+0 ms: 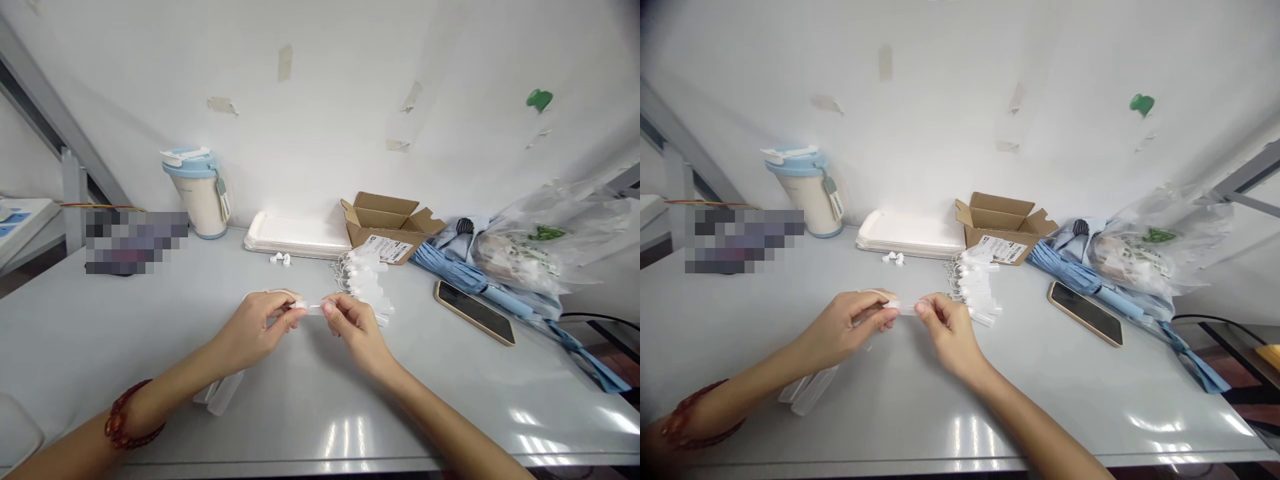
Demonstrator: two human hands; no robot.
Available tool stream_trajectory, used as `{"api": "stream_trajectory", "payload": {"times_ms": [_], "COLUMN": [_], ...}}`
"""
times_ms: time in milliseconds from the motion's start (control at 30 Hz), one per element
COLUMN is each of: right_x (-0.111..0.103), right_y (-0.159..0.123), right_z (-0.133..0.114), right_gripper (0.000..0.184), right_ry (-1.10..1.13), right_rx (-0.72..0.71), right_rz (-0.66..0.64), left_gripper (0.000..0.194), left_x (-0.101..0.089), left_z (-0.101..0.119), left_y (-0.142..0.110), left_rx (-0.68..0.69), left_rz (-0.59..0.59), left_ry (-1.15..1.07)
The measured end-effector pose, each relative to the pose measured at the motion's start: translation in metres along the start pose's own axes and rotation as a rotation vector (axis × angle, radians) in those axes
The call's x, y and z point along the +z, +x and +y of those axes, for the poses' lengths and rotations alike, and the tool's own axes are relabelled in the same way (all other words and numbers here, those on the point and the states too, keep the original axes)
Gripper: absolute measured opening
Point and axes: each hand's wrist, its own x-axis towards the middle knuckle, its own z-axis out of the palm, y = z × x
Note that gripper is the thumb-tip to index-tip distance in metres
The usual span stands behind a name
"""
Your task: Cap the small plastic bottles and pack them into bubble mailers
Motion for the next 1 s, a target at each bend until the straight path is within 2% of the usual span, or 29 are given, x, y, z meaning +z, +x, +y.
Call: {"api": "stream_trajectory", "payload": {"times_ms": [233,333,433,500,633,800,900,1000], "right_x": [0.000,0.000,0.002,0.003,0.004,0.003,0.004,0.005], "right_y": [0.003,0.006,0.008,0.007,0.004,0.002,0.002,0.001], "right_z": [0.001,0.003,0.004,0.004,0.002,0.004,0.009,0.015], "right_gripper": [0.038,0.041,0.044,0.044,0.039,0.032,0.025,0.022], "right_ry": [0.115,0.245,0.393,0.415,0.258,-0.051,-0.253,-0.434], "right_rx": [0.069,0.136,0.218,0.203,0.075,-0.067,-0.260,-0.526], "right_rz": [-0.029,-0.066,-0.100,-0.101,-0.070,-0.005,0.062,0.124], "left_gripper": [0.018,0.016,0.015,0.015,0.020,0.023,0.037,0.041], "left_x": [0.000,0.000,-0.001,-0.002,-0.004,-0.004,-0.004,-0.005], "left_z": [-0.008,-0.011,-0.012,-0.009,-0.005,-0.003,-0.002,-0.001], "left_y": [0.002,0.002,0.002,0.002,0.003,0.004,0.005,0.005], "left_rx": [0.184,0.253,0.266,0.238,0.122,0.065,-0.016,-0.113], "left_rz": [0.063,0.053,0.038,0.046,0.013,-0.035,-0.071,-0.114], "left_ry": [0.193,0.234,0.227,0.188,0.090,0.053,0.029,-0.001]}}
